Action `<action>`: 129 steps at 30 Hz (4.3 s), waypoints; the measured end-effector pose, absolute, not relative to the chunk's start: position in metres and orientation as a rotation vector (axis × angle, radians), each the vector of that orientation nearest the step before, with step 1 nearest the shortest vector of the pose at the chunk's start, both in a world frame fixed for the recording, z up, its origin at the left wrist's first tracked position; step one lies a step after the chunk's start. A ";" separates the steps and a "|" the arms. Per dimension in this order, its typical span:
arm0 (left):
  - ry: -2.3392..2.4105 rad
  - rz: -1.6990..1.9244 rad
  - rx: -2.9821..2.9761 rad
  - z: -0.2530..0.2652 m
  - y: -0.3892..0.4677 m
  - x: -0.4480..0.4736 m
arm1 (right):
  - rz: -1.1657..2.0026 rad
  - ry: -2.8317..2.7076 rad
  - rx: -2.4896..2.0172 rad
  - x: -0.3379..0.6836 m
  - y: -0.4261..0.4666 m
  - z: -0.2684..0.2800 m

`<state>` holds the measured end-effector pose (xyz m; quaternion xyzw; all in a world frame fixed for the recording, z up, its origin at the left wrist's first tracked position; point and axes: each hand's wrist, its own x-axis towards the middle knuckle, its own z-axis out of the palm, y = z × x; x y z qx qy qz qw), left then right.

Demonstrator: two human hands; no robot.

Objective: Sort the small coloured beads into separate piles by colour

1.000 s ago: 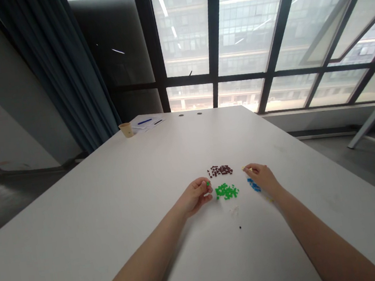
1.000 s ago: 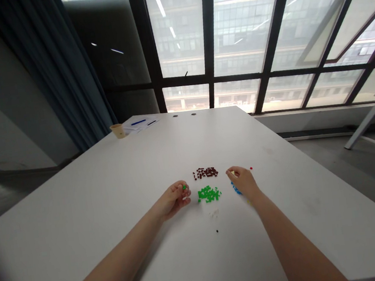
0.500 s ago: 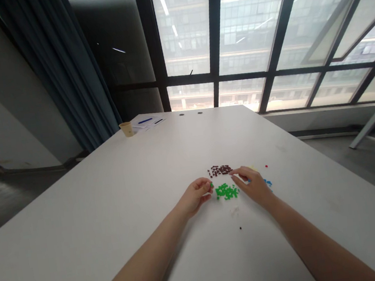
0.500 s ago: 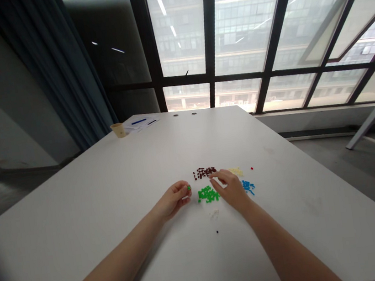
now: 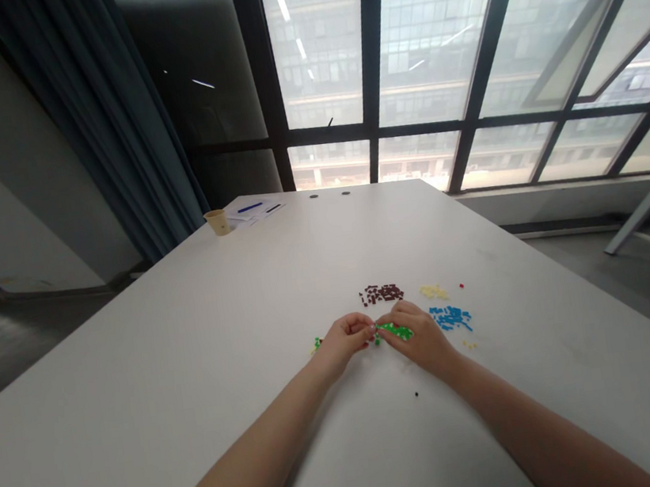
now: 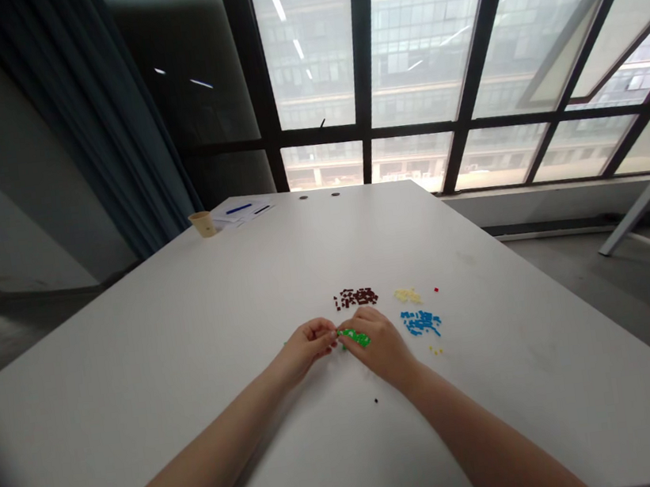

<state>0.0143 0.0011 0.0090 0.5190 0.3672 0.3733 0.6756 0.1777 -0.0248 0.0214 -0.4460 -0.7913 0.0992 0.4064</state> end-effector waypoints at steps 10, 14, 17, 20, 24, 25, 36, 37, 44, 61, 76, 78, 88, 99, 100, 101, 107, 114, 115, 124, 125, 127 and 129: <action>1.046 0.900 1.425 0.027 0.013 -0.005 | 0.188 -1.877 -1.422 0.214 0.003 0.004; 1.173 0.939 1.489 0.034 0.023 -0.020 | 0.238 -1.878 -1.595 0.223 0.014 -0.012; 1.227 0.956 1.516 0.036 0.028 -0.027 | 0.271 -1.896 -1.641 0.221 0.016 -0.019; 1.273 0.955 1.547 0.038 0.031 -0.032 | 0.293 -1.910 -1.668 0.217 0.016 -0.022; 1.340 0.919 1.645 0.040 0.036 -0.043 | 0.345 -1.871 -1.660 0.217 0.016 -0.020; 1.367 0.884 1.688 0.040 0.037 -0.047 | 0.356 -1.861 -1.648 0.217 0.016 -0.019; 1.519 -0.048 1.936 0.038 0.034 -0.075 | 0.293 -1.853 -1.456 0.225 0.011 -0.003; 1.551 -0.082 1.941 0.039 0.032 -0.075 | 0.284 -1.852 -1.453 0.226 0.010 -0.001; 1.682 -0.174 2.016 0.043 0.026 -0.068 | 0.262 -1.844 -1.462 0.227 0.008 0.005; 0.958 0.583 1.978 0.057 0.006 -0.030 | 0.274 -1.860 -1.422 0.222 0.004 0.008; 0.765 0.805 1.758 0.028 0.005 -0.005 | 0.338 -2.029 -1.135 0.183 -0.019 0.016; 0.754 0.796 1.748 0.027 0.005 -0.005 | 0.344 -2.035 -1.124 0.182 -0.020 0.017; 0.720 0.719 1.736 0.025 0.002 0.001 | 0.352 -2.101 -1.040 0.178 -0.021 0.014; 0.851 0.770 1.746 0.018 0.007 -0.002 | -0.050 -1.634 -1.681 0.287 0.028 0.004; 0.862 0.765 1.750 0.019 0.007 -0.002 | -0.080 -1.571 -1.795 0.301 0.033 -0.003; 0.871 0.759 1.753 0.019 0.007 -0.003 | -0.084 -1.531 -1.882 0.312 0.037 -0.010; 0.897 0.747 1.775 0.021 0.006 -0.004 | -0.004 -1.504 -2.059 0.321 0.051 -0.033; 1.002 0.802 1.859 0.024 0.014 -0.014 | 0.080 -1.470 -2.073 0.324 0.048 -0.028; 1.066 0.817 1.887 0.026 0.018 -0.020 | 0.082 -1.446 -2.060 0.325 0.045 -0.024; 1.641 0.345 2.006 0.029 0.046 -0.080 | 0.227 -1.611 -1.794 0.290 0.026 0.003; 1.603 0.273 1.991 0.028 0.044 -0.080 | 0.244 -1.673 -1.756 0.284 0.025 0.002; 1.537 0.199 1.966 0.028 0.041 -0.076 | 0.275 -1.757 -1.705 0.275 0.023 -0.001; 1.495 0.198 1.962 0.028 0.038 -0.070 | 0.309 -1.795 -1.677 0.269 0.022 -0.003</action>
